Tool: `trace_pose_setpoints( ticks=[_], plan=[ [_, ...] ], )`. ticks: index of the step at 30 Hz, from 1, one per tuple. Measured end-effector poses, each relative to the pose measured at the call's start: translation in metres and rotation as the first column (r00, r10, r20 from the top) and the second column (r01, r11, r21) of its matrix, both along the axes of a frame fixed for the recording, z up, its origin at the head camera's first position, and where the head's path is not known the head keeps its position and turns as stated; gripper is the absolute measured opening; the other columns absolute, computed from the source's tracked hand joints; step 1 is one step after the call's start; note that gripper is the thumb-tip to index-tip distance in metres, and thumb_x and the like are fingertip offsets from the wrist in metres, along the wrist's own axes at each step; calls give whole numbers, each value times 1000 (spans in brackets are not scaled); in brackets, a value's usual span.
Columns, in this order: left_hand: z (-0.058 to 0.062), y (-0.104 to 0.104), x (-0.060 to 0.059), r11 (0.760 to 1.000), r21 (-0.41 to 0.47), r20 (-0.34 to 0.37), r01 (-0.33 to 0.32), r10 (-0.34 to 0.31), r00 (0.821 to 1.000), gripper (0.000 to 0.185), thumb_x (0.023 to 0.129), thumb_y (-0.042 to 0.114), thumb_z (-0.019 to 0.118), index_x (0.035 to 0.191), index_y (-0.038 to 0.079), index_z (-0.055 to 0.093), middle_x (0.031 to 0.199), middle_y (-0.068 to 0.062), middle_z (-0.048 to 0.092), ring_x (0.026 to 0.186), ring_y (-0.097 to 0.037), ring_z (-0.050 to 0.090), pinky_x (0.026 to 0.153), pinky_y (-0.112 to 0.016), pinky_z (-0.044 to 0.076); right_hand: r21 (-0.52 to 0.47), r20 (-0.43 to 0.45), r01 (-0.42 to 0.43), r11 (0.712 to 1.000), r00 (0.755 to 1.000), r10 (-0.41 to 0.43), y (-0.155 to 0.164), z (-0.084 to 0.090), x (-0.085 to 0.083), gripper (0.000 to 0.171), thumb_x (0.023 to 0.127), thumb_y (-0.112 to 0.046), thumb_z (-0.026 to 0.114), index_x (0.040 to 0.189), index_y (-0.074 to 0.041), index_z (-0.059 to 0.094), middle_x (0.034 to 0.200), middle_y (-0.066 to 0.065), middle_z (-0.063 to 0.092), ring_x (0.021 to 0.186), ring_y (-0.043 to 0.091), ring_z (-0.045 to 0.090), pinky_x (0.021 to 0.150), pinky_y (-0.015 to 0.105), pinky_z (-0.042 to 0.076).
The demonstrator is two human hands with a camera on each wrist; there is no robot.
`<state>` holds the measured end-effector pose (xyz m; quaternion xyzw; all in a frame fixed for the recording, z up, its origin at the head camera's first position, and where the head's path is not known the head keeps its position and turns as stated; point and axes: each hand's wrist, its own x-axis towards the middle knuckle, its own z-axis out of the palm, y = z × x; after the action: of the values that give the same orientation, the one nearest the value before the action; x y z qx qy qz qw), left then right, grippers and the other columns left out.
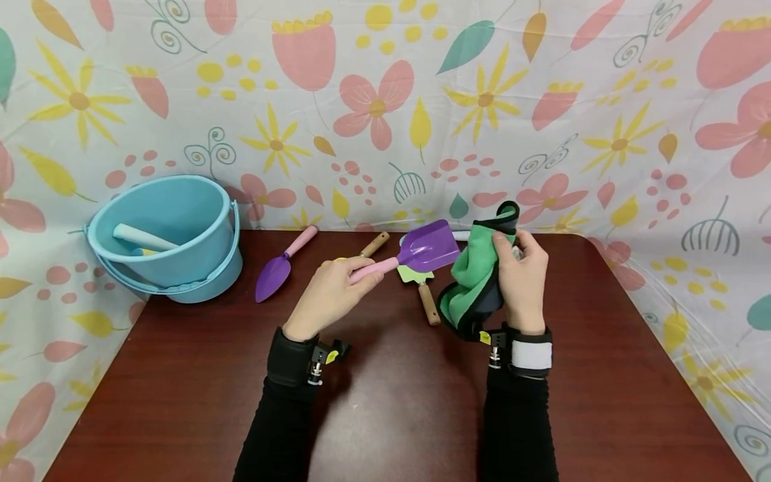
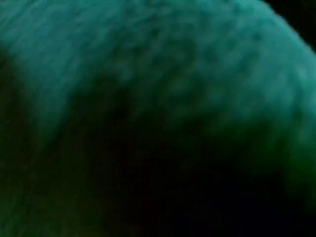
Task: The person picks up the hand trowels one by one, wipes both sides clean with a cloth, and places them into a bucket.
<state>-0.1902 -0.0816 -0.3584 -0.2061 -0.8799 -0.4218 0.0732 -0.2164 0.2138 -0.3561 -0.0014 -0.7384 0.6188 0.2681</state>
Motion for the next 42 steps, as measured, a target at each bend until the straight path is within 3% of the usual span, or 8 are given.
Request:
trace_pose_setpoints(
  ticks=[3, 6, 12, 27, 31, 35, 38, 42],
  plan=[
    [2, -4, 1, 999, 53, 21, 1, -2, 1000, 28, 95, 43, 63, 112, 22, 71, 69, 5, 53, 60, -12, 47, 59, -31, 41, -217, -6, -114, 969, 993, 116, 0, 6, 3, 26, 96, -23, 65, 110, -1, 67, 90, 8, 62, 70, 16, 60, 64, 24, 48],
    [4, -7, 3, 995, 96, 19, 19, -21, 1000, 28, 95, 44, 63, 112, 23, 71, 80, 5, 62, 67, -11, 52, 64, -31, 45, -319, -9, -220, 922, 973, 230, 0, 8, 4, 27, 97, -22, 63, 111, 1, 63, 89, 9, 60, 71, 16, 61, 63, 23, 49],
    [8, -6, 8, 987, 154, 28, 51, -56, 998, 31, 94, 49, 62, 113, 27, 70, 83, 7, 64, 74, -11, 56, 68, -33, 47, -444, -44, -422, 790, 891, 451, -5, 10, 5, 30, 101, -20, 58, 119, 3, 58, 97, 8, 60, 78, 15, 63, 69, 23, 51],
    [9, 9, 9, 972, 229, 41, 44, -55, 998, 33, 94, 48, 62, 116, 25, 70, 110, 10, 66, 82, -10, 56, 69, -34, 46, -596, -159, -578, 558, 765, 624, -19, 11, 5, 30, 105, -19, 47, 127, 0, 54, 113, 7, 55, 98, 15, 57, 85, 25, 49],
    [6, 7, 6, 962, 271, 24, 5, -12, 1000, 34, 95, 44, 62, 118, 21, 70, 105, 8, 67, 82, -12, 56, 70, -33, 45, -630, -180, -560, 538, 780, 600, -21, 13, 6, 29, 104, -19, 49, 126, 0, 55, 111, 7, 55, 94, 15, 58, 83, 25, 48],
    [5, 7, 3, 949, 315, 17, -10, 5, 1000, 31, 96, 41, 62, 116, 18, 70, 97, 6, 66, 77, -15, 53, 67, -31, 43, -645, -136, -513, 566, 806, 576, -23, 14, 8, 33, 103, -20, 51, 130, -2, 54, 117, 6, 52, 94, 13, 57, 84, 23, 47],
    [6, 10, 5, 937, 348, 44, 28, -46, 998, 28, 96, 43, 61, 109, 20, 71, 86, 5, 61, 69, -14, 49, 60, -29, 40, -635, -92, -506, 584, 800, 593, -25, 13, 8, 35, 104, -21, 50, 134, -4, 52, 124, 6, 50, 101, 13, 57, 89, 24, 46],
    [7, 18, 8, 919, 379, 87, 106, -149, 985, 25, 97, 46, 59, 98, 23, 68, 69, -1, 45, 58, -15, 39, 54, -29, 34, -627, -83, -531, 570, 773, 629, -31, 11, 8, 31, 105, -25, 48, 128, -7, 58, 124, 4, 53, 107, 14, 55, 95, 25, 43]
  ],
)
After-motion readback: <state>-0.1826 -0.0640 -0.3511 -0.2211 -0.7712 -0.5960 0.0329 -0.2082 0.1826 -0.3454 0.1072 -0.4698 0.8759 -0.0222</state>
